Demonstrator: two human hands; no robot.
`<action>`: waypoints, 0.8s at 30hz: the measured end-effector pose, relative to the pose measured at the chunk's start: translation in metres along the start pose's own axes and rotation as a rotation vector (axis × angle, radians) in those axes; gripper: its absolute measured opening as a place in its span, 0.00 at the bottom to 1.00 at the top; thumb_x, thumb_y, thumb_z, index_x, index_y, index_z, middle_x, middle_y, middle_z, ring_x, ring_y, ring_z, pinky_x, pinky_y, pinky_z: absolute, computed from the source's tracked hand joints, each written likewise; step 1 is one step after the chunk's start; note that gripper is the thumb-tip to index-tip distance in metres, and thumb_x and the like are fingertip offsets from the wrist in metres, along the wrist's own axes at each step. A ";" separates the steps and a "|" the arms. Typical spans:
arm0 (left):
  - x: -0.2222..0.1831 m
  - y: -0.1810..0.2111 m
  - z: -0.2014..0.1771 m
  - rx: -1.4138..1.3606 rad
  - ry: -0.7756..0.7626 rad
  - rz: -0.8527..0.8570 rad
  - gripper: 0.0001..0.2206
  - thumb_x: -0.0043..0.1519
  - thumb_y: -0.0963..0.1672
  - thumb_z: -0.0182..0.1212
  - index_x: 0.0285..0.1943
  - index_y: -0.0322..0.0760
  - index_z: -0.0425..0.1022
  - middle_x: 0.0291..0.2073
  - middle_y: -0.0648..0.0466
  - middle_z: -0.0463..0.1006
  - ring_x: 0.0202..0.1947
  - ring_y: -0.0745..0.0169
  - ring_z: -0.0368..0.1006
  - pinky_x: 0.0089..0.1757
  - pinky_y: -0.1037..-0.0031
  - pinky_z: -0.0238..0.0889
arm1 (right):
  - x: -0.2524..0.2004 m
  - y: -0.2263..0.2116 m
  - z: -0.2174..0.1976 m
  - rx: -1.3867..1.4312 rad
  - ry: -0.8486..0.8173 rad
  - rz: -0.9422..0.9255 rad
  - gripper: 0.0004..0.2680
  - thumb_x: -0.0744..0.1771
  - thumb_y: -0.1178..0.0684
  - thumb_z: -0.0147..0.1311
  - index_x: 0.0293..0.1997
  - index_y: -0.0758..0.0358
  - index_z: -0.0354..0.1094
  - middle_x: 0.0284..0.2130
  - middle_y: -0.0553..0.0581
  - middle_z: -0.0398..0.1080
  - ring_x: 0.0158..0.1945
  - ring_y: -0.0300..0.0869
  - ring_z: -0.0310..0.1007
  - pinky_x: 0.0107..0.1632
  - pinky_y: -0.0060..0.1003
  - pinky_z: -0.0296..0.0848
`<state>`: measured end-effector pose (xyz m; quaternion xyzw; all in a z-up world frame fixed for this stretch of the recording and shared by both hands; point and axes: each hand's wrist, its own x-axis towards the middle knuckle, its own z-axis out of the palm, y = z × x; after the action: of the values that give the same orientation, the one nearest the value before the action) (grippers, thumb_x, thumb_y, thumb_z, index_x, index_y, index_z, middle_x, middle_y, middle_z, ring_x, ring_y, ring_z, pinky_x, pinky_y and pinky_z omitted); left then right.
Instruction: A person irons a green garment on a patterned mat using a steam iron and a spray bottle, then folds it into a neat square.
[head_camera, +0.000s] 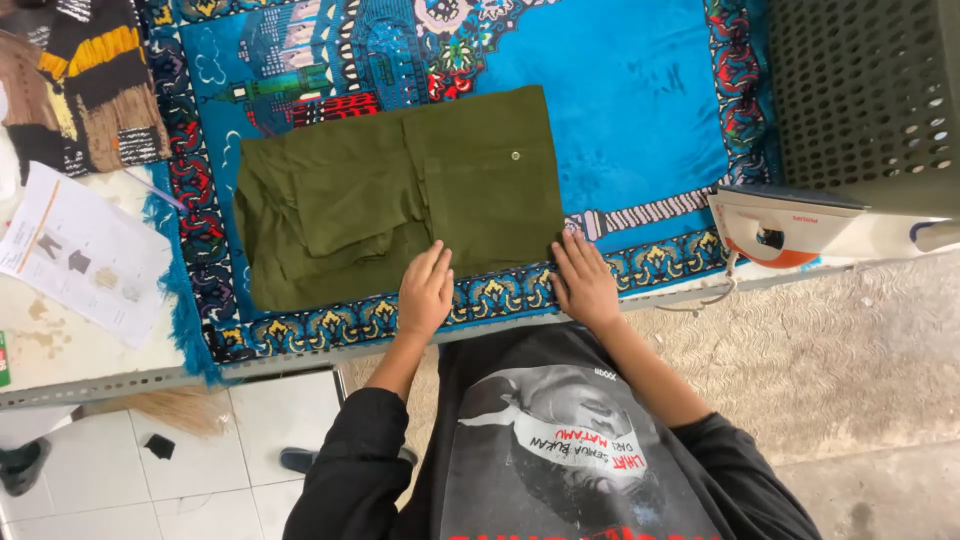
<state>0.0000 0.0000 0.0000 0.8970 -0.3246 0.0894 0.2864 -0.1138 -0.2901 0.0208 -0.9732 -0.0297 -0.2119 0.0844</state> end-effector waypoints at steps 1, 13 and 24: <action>0.006 0.007 -0.006 0.008 0.001 -0.004 0.15 0.70 0.43 0.53 0.63 0.37 0.75 0.64 0.47 0.72 0.60 0.51 0.71 0.59 0.60 0.65 | 0.002 0.002 0.006 0.008 0.002 -0.004 0.20 0.67 0.48 0.53 0.68 0.59 0.66 0.69 0.62 0.62 0.71 0.55 0.61 0.68 0.46 0.60; 0.028 0.005 -0.015 -0.145 -0.306 -0.541 0.12 0.63 0.41 0.65 0.54 0.33 0.72 0.51 0.46 0.67 0.51 0.44 0.74 0.45 0.61 0.75 | 0.018 0.028 0.033 0.006 0.026 -0.241 0.04 0.68 0.51 0.54 0.37 0.53 0.72 0.37 0.51 0.70 0.38 0.45 0.71 0.39 0.36 0.71; 0.023 0.011 -0.025 -0.237 -0.186 -0.437 0.16 0.55 0.48 0.76 0.45 0.35 0.81 0.45 0.54 0.73 0.51 0.55 0.71 0.45 0.71 0.73 | 0.033 0.035 0.017 0.054 0.051 -0.292 0.05 0.67 0.50 0.58 0.40 0.58 0.72 0.35 0.56 0.70 0.40 0.49 0.72 0.40 0.41 0.70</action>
<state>0.0111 -0.0048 0.0336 0.9104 -0.1562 -0.0961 0.3708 -0.0739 -0.3204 0.0143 -0.9501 -0.1747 -0.2458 0.0797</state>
